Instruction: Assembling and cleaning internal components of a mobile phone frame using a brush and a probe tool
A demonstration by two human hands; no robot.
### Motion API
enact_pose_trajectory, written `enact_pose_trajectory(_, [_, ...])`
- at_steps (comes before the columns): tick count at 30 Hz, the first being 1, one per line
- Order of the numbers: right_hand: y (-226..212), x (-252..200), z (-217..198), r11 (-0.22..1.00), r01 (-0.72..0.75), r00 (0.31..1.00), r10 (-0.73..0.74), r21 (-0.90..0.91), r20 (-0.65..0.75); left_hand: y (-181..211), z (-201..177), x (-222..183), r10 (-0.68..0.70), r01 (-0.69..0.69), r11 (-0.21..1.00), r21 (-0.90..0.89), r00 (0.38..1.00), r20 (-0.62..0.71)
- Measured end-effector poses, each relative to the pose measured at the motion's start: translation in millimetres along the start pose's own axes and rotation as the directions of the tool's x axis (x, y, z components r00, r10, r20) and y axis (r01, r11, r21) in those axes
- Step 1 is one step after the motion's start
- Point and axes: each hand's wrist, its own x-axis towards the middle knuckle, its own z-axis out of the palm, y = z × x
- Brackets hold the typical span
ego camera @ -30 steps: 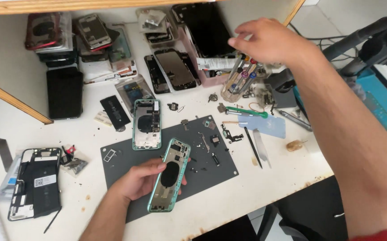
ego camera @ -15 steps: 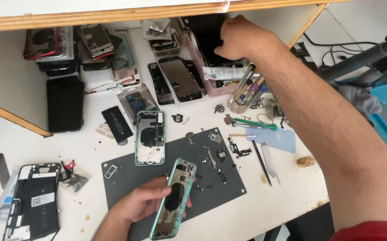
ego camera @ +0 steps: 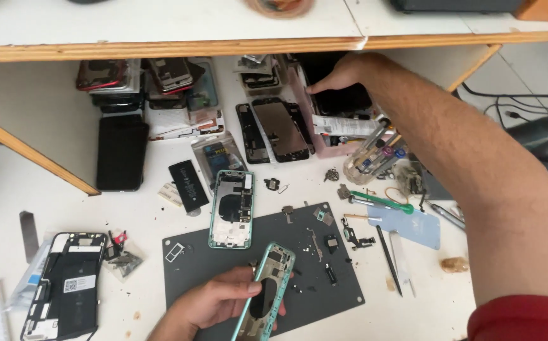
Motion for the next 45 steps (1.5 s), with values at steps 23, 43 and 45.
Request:
enact_pose_trajectory(23, [36, 96, -5, 0.905, 0.041, 0.996, -0.07, 0.423, 0.053, 9, 2, 1, -0.024, 0.023, 0.999, 0.038, 0.999, 0.031])
enact_pose_trajectory(43, [1, 88, 3, 0.989, 0.129, 0.99, -0.124, 0.067, -0.074, 10, 4, -2, -0.032, 0.032, 0.998, 0.045, 0.999, 0.015])
enact_pose_trajectory(45, [2, 81, 4, 0.999, 0.049, 0.997, -0.05, -0.007, -0.062, 12, 3, -1, -0.027, 0.02, 0.995, 0.097, 0.997, 0.07])
